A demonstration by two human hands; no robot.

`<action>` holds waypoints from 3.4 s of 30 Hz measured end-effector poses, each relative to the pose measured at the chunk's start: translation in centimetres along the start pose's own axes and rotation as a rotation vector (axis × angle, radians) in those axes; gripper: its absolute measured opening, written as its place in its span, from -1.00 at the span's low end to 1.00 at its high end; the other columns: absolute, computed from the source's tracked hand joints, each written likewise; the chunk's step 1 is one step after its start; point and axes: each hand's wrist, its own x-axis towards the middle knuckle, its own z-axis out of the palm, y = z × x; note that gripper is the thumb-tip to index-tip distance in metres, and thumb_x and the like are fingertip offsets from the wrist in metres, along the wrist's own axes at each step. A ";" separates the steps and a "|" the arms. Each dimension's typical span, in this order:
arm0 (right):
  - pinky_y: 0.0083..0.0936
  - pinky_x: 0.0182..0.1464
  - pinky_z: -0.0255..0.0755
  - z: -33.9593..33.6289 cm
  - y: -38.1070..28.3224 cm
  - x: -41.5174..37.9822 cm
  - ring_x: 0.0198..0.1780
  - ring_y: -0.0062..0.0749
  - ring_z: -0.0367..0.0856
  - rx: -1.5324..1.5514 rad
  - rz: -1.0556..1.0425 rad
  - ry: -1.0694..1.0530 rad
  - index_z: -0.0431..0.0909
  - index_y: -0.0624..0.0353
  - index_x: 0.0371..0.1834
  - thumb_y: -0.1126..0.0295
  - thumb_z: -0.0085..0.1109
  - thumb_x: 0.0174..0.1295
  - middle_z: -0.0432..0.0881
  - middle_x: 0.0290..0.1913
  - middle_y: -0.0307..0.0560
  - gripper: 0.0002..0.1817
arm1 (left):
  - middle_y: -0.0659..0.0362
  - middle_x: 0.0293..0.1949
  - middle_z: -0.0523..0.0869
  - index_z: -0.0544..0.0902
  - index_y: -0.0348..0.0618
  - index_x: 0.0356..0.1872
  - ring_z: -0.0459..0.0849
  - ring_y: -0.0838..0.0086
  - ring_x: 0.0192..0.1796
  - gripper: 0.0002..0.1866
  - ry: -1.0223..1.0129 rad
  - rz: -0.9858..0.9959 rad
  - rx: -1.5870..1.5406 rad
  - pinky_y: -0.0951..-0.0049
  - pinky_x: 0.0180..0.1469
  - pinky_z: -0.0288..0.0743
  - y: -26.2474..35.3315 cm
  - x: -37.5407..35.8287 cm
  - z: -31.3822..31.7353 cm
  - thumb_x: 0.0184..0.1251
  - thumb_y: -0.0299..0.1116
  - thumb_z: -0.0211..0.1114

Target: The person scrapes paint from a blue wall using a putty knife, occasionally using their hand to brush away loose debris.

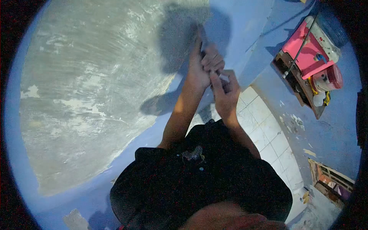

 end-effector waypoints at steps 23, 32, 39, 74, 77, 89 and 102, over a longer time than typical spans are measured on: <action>-0.71 -0.46 0.29 -0.9 -1.0 -0.1 -0.45 -0.76 0.35 0.003 0.100 0.025 0.48 0.26 -0.24 0.35 0.24 0.22 0.55 -0.44 -0.21 -0.79 | 0.39 -0.90 0.23 0.45 -0.04 -0.65 0.12 0.65 -0.84 -0.42 0.002 -0.011 -0.109 0.60 -0.71 0.07 -0.6 0.4 -0.5 0.38 0.21 -0.09; -0.76 -0.57 0.05 0.0 0.1 -0.5 -0.56 -0.81 0.25 0.080 -0.016 -0.011 0.42 0.21 -0.14 0.39 0.15 0.30 0.48 -0.57 -0.30 -0.82 | 0.41 -0.89 0.21 0.46 -0.05 -0.64 0.11 0.66 -0.82 -0.42 -0.018 -0.002 -0.061 0.62 -0.71 0.07 -0.2 -0.3 -0.7 0.38 0.20 -0.08; -0.69 -0.42 0.29 -0.9 0.3 -0.5 -0.42 -0.73 0.39 0.012 0.079 -0.008 0.43 0.25 -0.14 0.41 0.20 0.25 0.57 -0.43 -0.19 -0.79 | 0.40 -0.89 0.21 0.45 -0.06 -0.62 0.11 0.65 -0.82 -0.43 0.024 0.033 -0.100 0.61 -0.70 0.08 -0.8 -0.3 -0.8 0.39 0.19 -0.09; -0.75 -0.63 -0.02 -0.1 -0.8 0.3 -0.64 -0.82 0.20 0.087 0.050 0.014 0.39 0.18 -0.16 0.39 0.12 0.31 0.39 -0.65 -0.37 -0.84 | 0.41 -0.91 0.17 0.42 0.00 -0.69 0.06 0.66 -0.84 -0.44 0.139 0.020 0.090 0.62 -0.71 0.01 -0.2 0.6 1.0 0.35 0.20 -0.02; -0.75 -0.62 -0.02 0.2 0.2 -0.1 -0.63 -0.82 0.21 0.161 0.013 -0.004 0.39 0.18 -0.16 0.40 0.14 0.30 0.41 -0.64 -0.36 -0.84 | 0.41 -0.91 0.18 0.43 -0.01 -0.68 0.07 0.65 -0.85 -0.43 0.120 -0.002 0.048 0.62 -0.71 0.03 -0.1 0.2 0.3 0.36 0.20 -0.04; -0.66 -0.31 0.42 0.0 -0.2 -0.3 -0.30 -0.67 0.47 0.180 0.095 0.035 0.43 0.29 -0.15 0.48 0.20 0.23 0.59 -0.31 -0.13 -0.79 | 0.42 -0.90 0.18 0.43 -0.02 -0.66 0.10 0.66 -0.84 -0.44 0.131 0.038 0.041 0.62 -0.72 0.05 -0.5 0.1 0.1 0.38 0.19 -0.06; -0.75 -0.61 0.03 1.0 1.1 -0.9 -0.62 -0.80 0.23 0.074 0.049 0.029 0.37 0.19 -0.13 0.41 0.12 0.31 0.49 -0.58 -0.27 -0.83 | 0.40 -0.92 0.18 0.43 -0.02 -0.66 0.07 0.66 -0.85 -0.41 0.087 -0.039 0.014 0.63 -0.71 0.04 0.6 -0.6 0.4 0.40 0.21 -0.14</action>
